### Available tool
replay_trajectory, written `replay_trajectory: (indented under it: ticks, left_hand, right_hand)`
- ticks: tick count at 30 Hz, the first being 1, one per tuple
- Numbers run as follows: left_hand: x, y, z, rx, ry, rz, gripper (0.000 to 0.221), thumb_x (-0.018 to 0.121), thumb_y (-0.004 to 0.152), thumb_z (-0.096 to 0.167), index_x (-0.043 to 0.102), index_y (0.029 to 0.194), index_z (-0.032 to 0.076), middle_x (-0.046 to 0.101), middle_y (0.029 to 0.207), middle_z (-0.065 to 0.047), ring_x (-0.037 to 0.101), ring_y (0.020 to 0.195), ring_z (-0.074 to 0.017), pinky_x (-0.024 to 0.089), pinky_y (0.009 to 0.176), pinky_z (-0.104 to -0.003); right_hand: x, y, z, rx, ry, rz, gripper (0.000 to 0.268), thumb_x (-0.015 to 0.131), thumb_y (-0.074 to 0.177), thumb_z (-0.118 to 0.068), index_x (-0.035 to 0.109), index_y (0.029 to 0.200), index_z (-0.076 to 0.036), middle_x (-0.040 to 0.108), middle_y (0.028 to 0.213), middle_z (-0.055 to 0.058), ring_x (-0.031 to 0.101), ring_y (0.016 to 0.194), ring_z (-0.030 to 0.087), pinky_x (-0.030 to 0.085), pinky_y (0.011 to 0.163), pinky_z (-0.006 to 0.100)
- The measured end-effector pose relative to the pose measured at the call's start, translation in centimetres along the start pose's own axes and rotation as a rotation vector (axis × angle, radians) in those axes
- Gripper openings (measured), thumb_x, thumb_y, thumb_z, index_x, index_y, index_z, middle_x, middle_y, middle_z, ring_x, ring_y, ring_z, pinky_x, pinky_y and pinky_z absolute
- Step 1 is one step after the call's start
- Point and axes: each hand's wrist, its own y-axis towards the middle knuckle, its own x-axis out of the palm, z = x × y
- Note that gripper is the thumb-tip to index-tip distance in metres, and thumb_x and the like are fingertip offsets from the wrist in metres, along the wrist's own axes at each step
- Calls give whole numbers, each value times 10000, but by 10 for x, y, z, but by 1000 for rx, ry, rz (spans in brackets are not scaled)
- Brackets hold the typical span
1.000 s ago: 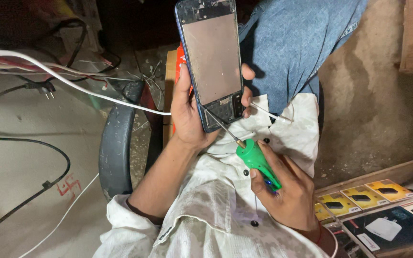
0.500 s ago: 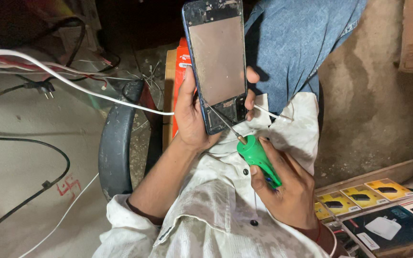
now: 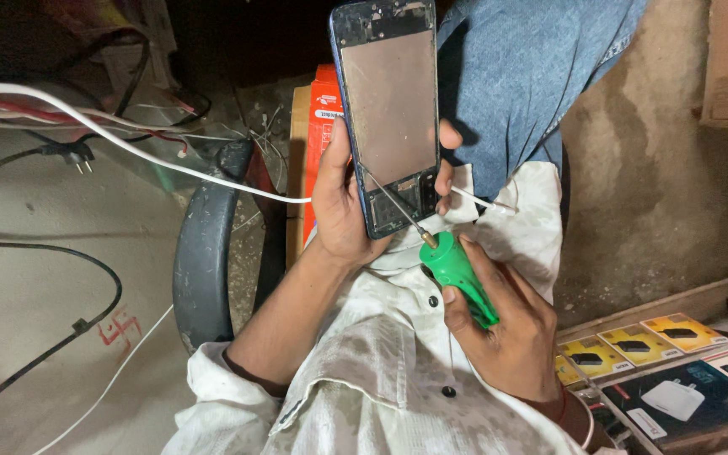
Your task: The person uses a green soldering iron to heat the edges of a smartphone's screen assembly. They then switch to a metal prying tool to carefully separate the screen from the phone's frame, working along the perimeter to detach the display.
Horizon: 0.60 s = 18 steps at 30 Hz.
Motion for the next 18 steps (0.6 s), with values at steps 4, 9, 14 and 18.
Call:
replay_trajectory:
  ticks: [4, 9, 14, 18]
  left_hand:
    - [0, 0, -3, -17, -10, 6, 742, 230, 1164, 615, 484, 1448, -21, 611, 1306, -181, 636, 979, -228, 552, 856, -369]
    - [-1, -2, -6, -63, 23, -1, 771, 225, 1171, 611, 511, 1415, -63, 627, 1233, -166, 631, 967, -219, 548, 851, -350]
    - [-3, -5, -11, -90, 101, -55, 779, 220, 1172, 619, 527, 1403, -59, 634, 1096, -154, 640, 995, -216, 538, 867, -333]
    - [-2, -7, -14, -100, 206, 22, 749, 248, 1168, 594, 508, 1409, -65, 632, 1155, -168, 623, 1010, -219, 520, 935, -351]
  right_hand:
    - [-1, 1, -2, -11, 25, 25, 508, 738, 886, -121, 616, 1367, -14, 691, 976, 187, 703, 806, 293, 553, 719, 379]
    - [-3, 3, -4, -11, 18, 48, 491, 732, 896, -110, 620, 1363, -5, 700, 995, 187, 714, 828, 290, 557, 737, 375]
    - [-8, 6, -7, -11, 29, 83, 474, 718, 925, -114, 607, 1372, -2, 707, 1083, 197, 732, 924, 295, 562, 794, 368]
    - [-13, 10, -7, 44, 33, 108, 481, 712, 907, -105, 614, 1366, 1, 710, 1069, 201, 725, 884, 290, 555, 778, 358]
